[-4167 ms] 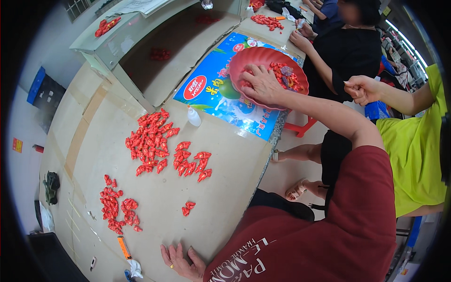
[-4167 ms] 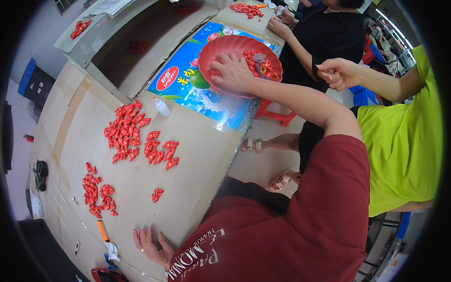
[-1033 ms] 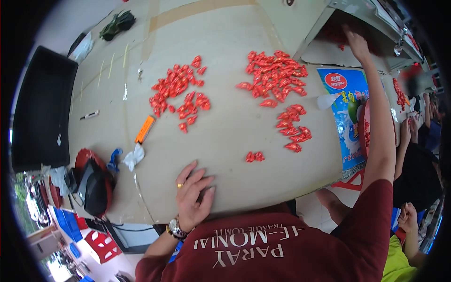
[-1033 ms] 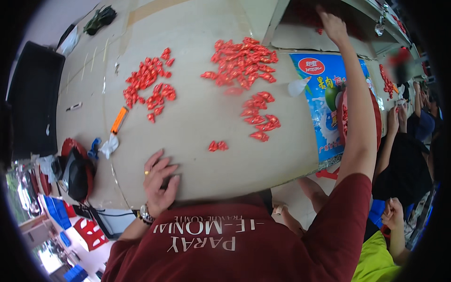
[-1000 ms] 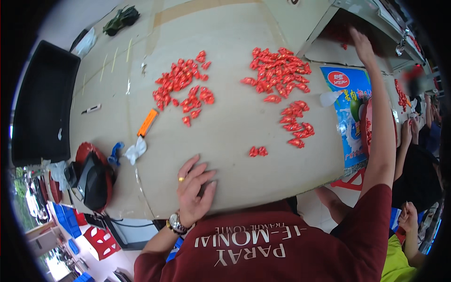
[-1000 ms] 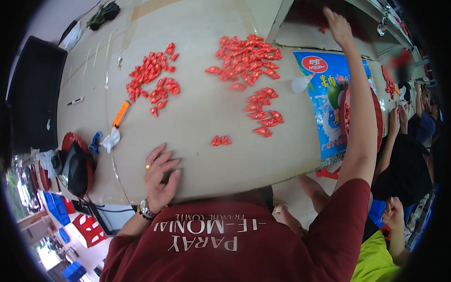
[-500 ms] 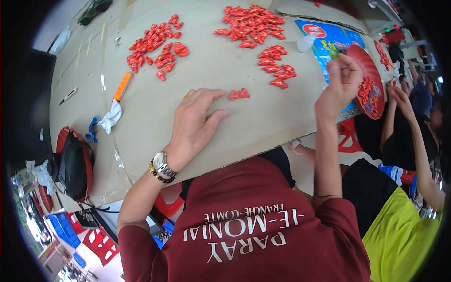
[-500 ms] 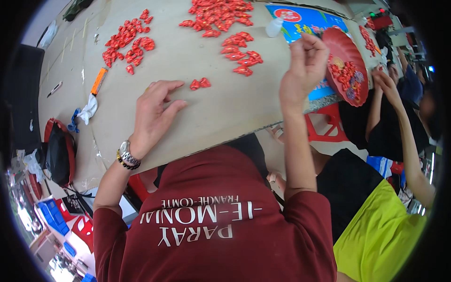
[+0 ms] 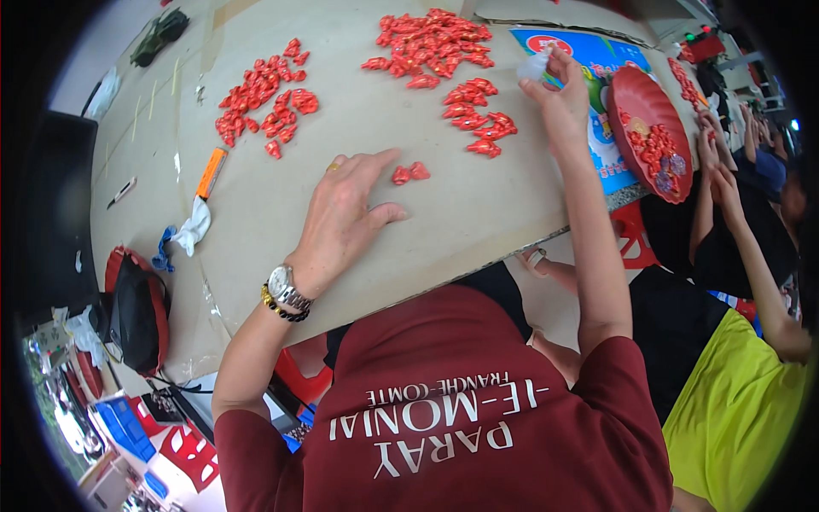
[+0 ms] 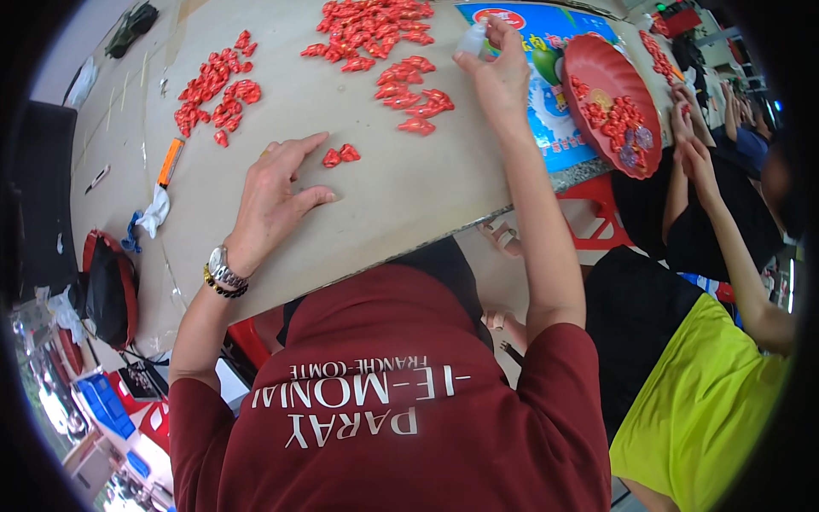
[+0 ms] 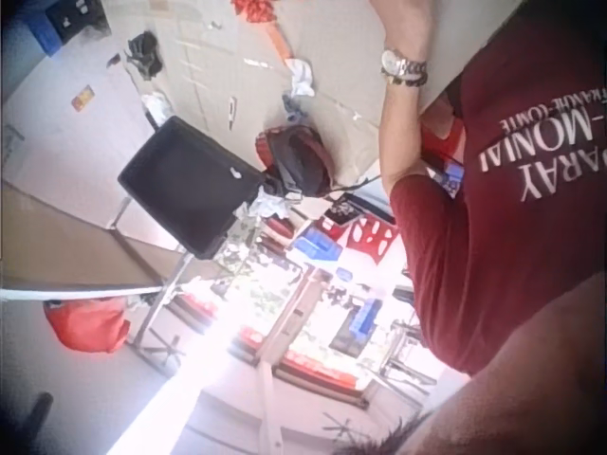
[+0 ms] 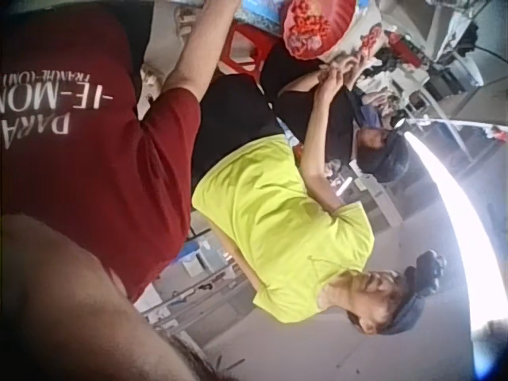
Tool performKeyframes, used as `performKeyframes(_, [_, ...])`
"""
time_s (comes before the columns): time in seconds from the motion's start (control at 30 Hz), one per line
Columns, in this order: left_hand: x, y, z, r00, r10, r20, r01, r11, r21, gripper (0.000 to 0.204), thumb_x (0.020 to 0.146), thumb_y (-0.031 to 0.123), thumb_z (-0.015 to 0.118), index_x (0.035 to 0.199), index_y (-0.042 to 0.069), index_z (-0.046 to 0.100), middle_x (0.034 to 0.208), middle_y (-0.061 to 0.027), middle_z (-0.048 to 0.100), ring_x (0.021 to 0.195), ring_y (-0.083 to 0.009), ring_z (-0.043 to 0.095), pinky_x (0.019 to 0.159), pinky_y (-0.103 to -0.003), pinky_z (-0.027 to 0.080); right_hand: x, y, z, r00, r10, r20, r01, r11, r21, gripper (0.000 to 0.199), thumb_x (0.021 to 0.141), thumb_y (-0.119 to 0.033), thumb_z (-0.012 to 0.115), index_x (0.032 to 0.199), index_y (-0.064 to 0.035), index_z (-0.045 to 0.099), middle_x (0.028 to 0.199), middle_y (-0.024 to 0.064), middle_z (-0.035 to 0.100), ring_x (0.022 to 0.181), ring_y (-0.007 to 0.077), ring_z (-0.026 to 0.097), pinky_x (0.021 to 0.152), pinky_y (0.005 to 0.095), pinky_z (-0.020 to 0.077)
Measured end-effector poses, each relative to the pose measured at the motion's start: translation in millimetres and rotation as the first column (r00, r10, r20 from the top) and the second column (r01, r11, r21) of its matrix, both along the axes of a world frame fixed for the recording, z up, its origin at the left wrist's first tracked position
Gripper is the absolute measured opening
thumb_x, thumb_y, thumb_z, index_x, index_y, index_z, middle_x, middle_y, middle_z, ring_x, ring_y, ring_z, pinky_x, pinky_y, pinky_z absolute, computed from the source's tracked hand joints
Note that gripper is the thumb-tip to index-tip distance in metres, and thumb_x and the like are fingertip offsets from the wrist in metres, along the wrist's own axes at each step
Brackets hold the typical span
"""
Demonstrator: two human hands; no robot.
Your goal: The person fills small red candy wrappers with a white substance using a squeeze bottle. They pick up a wrapper, apply the substance, and then place the filled item into a red bowl. The process is repeated continuously throughout the video.
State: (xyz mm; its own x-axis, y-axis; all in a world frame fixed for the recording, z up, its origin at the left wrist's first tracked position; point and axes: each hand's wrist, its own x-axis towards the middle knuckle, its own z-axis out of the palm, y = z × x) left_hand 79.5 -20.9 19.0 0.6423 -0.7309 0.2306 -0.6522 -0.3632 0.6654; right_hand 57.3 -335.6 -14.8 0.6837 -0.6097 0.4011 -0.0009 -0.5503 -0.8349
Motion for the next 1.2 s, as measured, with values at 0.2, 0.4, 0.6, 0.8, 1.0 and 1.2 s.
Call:
performKeyframes(0.2, [11.9,53.6,2.2,0.923,0.336,0.189,-0.354,0.932,0.071,0.047,0.067,0.012,0.079,0.111,0.003,0.062,0.096,-0.0105,0.064,0.083,-0.0268,0.051,0.076,-0.038,0.044,16.0,-11.1,-4.5,0.991,0.115,-0.064,-0.112,0.993,0.045,0.028,0.080,-0.006,0.066,0.107,-0.0020,0.060,0.108,0.0074,0.064,0.102,0.0190,0.060,0.089,0.0292,0.0450])
performKeyframes(0.4, [66.5,58.7,-4.8,0.773,0.393,0.498,-0.497,0.863,0.090,0.070,0.067,0.030,0.080,0.128,0.011,0.050,0.125,-0.0166,0.052,0.111,-0.0380,0.045,0.090,-0.042,0.041,2.3,8.8,17.4,0.988,0.136,0.066,-0.144,0.981,0.129,0.022,0.089,-0.002,0.052,0.110,0.0010,0.055,0.110,0.0107,0.063,0.101,0.0155,0.058,0.090,0.0282,0.0442])
performKeyframes(0.6, [116.0,15.9,-3.9,0.741,0.293,0.605,-0.484,0.857,0.178,0.066,0.069,0.043,0.075,0.127,0.018,0.054,0.117,-0.0152,0.056,0.106,-0.0347,0.047,0.082,-0.043,0.045,-25.2,66.6,48.4,0.963,0.215,0.160,-0.248,0.940,0.232,0.027,0.088,0.002,0.049,0.114,0.0008,0.052,0.116,0.0119,0.061,0.103,0.0151,0.056,0.094,0.0295,0.0434])
performKeyframes(0.8, [110.6,17.2,-20.5,0.863,0.213,0.458,-0.305,0.942,0.137,0.046,0.074,0.036,0.072,0.112,0.011,0.063,0.102,-0.0098,0.060,0.098,-0.0314,0.048,0.081,-0.041,0.044,-41.1,107.6,50.6,0.941,0.289,0.177,-0.334,0.882,0.333,0.028,0.089,0.002,0.049,0.117,0.0017,0.051,0.118,0.0154,0.059,0.109,0.0194,0.056,0.094,0.0304,0.0455])
performKeyframes(1.0, [77.8,50.8,-4.1,0.847,0.326,0.420,-0.314,0.944,-0.100,0.045,0.078,0.021,0.065,0.120,0.008,0.055,0.117,-0.0132,0.057,0.114,-0.0340,0.045,0.092,-0.048,0.034,-38.0,116.7,43.7,0.906,0.376,0.193,-0.422,0.831,0.362,0.028,0.091,-0.004,0.053,0.119,0.0007,0.050,0.119,0.0163,0.058,0.111,0.0209,0.057,0.094,0.0317,0.0463])
performKeyframes(1.2, [97.4,117.5,-15.7,0.635,0.469,0.614,-0.711,0.665,0.227,0.032,0.082,0.014,0.059,0.114,0.011,0.056,0.118,-0.0088,0.057,0.114,-0.0315,0.047,0.087,-0.047,0.034,-32.6,111.9,43.5,0.904,0.369,0.217,-0.425,0.835,0.349,0.028,0.091,-0.006,0.055,0.118,-0.0005,0.051,0.119,0.0183,0.059,0.112,0.0233,0.057,0.096,0.0345,0.0454])
